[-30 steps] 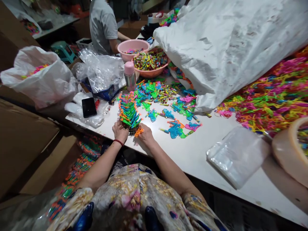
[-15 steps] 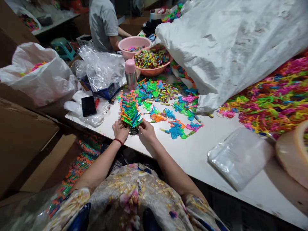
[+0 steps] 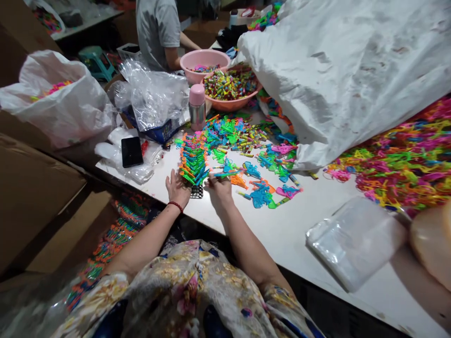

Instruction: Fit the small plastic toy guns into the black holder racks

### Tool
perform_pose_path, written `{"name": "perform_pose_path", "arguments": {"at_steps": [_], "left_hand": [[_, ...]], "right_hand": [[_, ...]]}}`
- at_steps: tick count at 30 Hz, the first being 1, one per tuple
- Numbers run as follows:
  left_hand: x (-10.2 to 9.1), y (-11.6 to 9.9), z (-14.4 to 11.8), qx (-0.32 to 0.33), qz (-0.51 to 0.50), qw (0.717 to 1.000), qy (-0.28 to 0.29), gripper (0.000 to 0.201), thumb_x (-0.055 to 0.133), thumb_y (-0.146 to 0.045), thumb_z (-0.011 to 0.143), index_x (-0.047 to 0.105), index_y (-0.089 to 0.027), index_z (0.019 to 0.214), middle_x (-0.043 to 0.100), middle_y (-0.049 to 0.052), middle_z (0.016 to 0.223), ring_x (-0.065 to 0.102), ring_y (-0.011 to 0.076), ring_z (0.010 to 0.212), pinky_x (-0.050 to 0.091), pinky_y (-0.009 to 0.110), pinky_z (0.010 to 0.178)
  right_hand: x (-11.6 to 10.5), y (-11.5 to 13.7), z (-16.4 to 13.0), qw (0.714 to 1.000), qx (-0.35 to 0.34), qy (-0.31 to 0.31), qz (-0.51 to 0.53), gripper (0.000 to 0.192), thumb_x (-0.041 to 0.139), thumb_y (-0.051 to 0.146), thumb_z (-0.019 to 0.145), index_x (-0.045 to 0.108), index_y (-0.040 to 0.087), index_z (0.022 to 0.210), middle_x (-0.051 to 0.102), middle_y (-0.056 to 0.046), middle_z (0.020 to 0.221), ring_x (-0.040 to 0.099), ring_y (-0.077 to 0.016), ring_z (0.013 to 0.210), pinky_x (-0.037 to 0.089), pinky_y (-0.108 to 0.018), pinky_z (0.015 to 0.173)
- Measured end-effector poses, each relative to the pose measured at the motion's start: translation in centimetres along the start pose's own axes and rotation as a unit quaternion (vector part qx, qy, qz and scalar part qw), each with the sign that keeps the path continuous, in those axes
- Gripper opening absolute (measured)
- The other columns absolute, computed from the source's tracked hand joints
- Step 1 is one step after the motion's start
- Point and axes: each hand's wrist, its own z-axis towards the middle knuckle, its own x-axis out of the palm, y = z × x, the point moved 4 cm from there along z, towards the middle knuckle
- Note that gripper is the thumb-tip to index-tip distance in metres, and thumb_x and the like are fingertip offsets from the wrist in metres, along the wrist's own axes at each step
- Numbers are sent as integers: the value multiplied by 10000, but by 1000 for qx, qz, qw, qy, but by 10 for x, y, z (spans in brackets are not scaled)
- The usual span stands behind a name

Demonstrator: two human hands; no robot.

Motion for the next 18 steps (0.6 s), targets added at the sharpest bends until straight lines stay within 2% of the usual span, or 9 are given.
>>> {"name": "perform_pose_path", "arguments": {"at_steps": [3,5,9,11,14,18], "left_hand": [[-3,0,-3,16,21,1000,-3,486,595,-294,925,607,-287,1411,618,69,1501,230,303,1605,184,577,1290],[-4,0,-4,25,44,999,-6,477,584,-298,930,623,-288,1406,611,68,1510,203,301,1615,143,576,1305],[-1,1,-5,35,73,997,-8,496,561,-294,946,605,-307,1439,602,50,1520,197,277,1619,114,553,1322],[-1,1,-5,40,82,996,-10,490,538,-302,965,604,-307,1450,583,49,1541,197,280,1621,105,549,1328],[-2,0,-6,48,105,993,-10,471,511,-324,989,622,-300,1447,548,51,1578,202,310,1620,96,562,1331],[-4,-2,-8,50,120,991,15,488,510,-311,991,611,-288,1467,544,58,1584,190,323,1624,80,581,1331]], "right_hand": [[-8,3,2,995,80,-13,59,474,742,664,752,555,233,812,597,9,654,533,-134,538,473,-274,508],[-7,6,1,995,89,21,33,453,740,646,759,566,230,801,579,18,636,507,-124,529,444,-260,499],[6,8,-4,991,-10,105,-85,182,691,363,733,584,229,795,547,40,666,488,-129,602,420,-260,584],[11,6,-3,976,-66,103,-180,94,618,260,710,546,234,765,553,32,703,493,-141,658,415,-268,643],[14,2,0,944,-114,75,-300,41,526,212,744,515,241,771,571,3,755,509,-171,720,403,-286,691],[16,-1,1,911,-161,84,-369,102,476,195,810,564,235,844,643,-60,902,557,-210,834,411,-300,732]]}}
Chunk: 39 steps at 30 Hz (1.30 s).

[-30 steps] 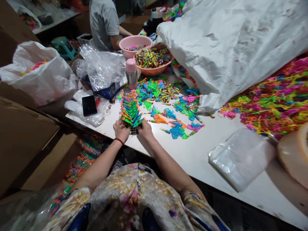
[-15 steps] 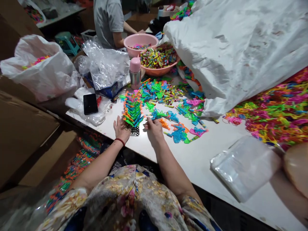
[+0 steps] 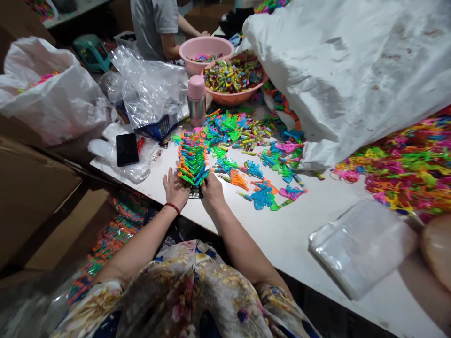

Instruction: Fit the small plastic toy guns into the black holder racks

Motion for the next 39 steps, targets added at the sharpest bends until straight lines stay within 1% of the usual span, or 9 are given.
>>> {"name": "perform_pose_path", "arguments": {"at_steps": [5,10,16,21,25,29,32,35,39], "left_hand": [[0,-2,-1,9,4,1000,15,498,527,-295,973,610,-305,1463,523,43,1603,127,335,1638,49,607,1327],[-2,-5,-1,-3,0,1000,28,531,505,-282,980,562,-278,1508,501,64,1618,129,338,1637,45,600,1328],[-2,-5,-2,2,-2,1000,19,523,472,-287,1007,536,-236,1523,467,85,1640,125,343,1635,34,582,1324],[-1,-5,-2,-5,-11,1000,13,534,474,-280,1006,523,-263,1537,520,91,1597,141,352,1632,67,607,1313],[1,-6,-2,2,-7,1000,11,579,511,-268,976,505,-265,1555,448,82,1654,125,346,1637,35,606,1319],[2,-6,-2,2,-16,1000,12,565,506,-285,990,505,-269,1555,442,72,1659,119,353,1635,29,608,1314],[0,-8,-2,-4,-30,999,18,524,480,-329,1025,517,-264,1544,487,82,1628,131,371,1628,25,623,1303],[-2,-8,-1,-3,-35,999,13,527,490,-357,1026,512,-280,1546,507,81,1612,138,362,1630,30,613,1307],[0,-4,0,-16,-38,999,-12,494,480,-372,1026,546,-330,1513,558,48,1570,164,311,1631,63,573,1321]], "right_hand": [[3,-3,4,1000,7,6,-22,167,512,173,789,615,232,906,675,-65,953,573,-217,834,401,-287,702],[3,-7,7,999,44,3,1,110,508,176,767,598,231,799,631,-35,784,571,-218,776,410,-291,695],[2,-2,5,1000,23,-4,-11,119,528,153,731,596,239,779,655,-41,826,587,-215,794,415,-289,714],[-2,-3,7,998,59,-7,20,69,534,191,761,544,240,713,622,-19,729,576,-207,742,417,-289,692],[-4,-1,4,999,49,-4,0,50,556,197,741,555,240,716,630,-43,777,590,-218,787,435,-307,721],[-5,-5,4,990,95,-7,106,71,609,298,796,571,249,760,612,-32,740,601,-215,755,471,-309,680],[-9,-7,7,981,114,-5,158,192,640,432,860,593,252,812,621,-29,737,624,-212,739,493,-307,629],[-18,-9,10,971,132,-17,198,339,696,554,840,575,251,748,594,-14,664,619,-200,681,516,-313,606],[-36,-19,13,903,206,-75,369,531,658,762,810,556,245,744,574,8,616,548,-139,523,557,-312,556]]}}
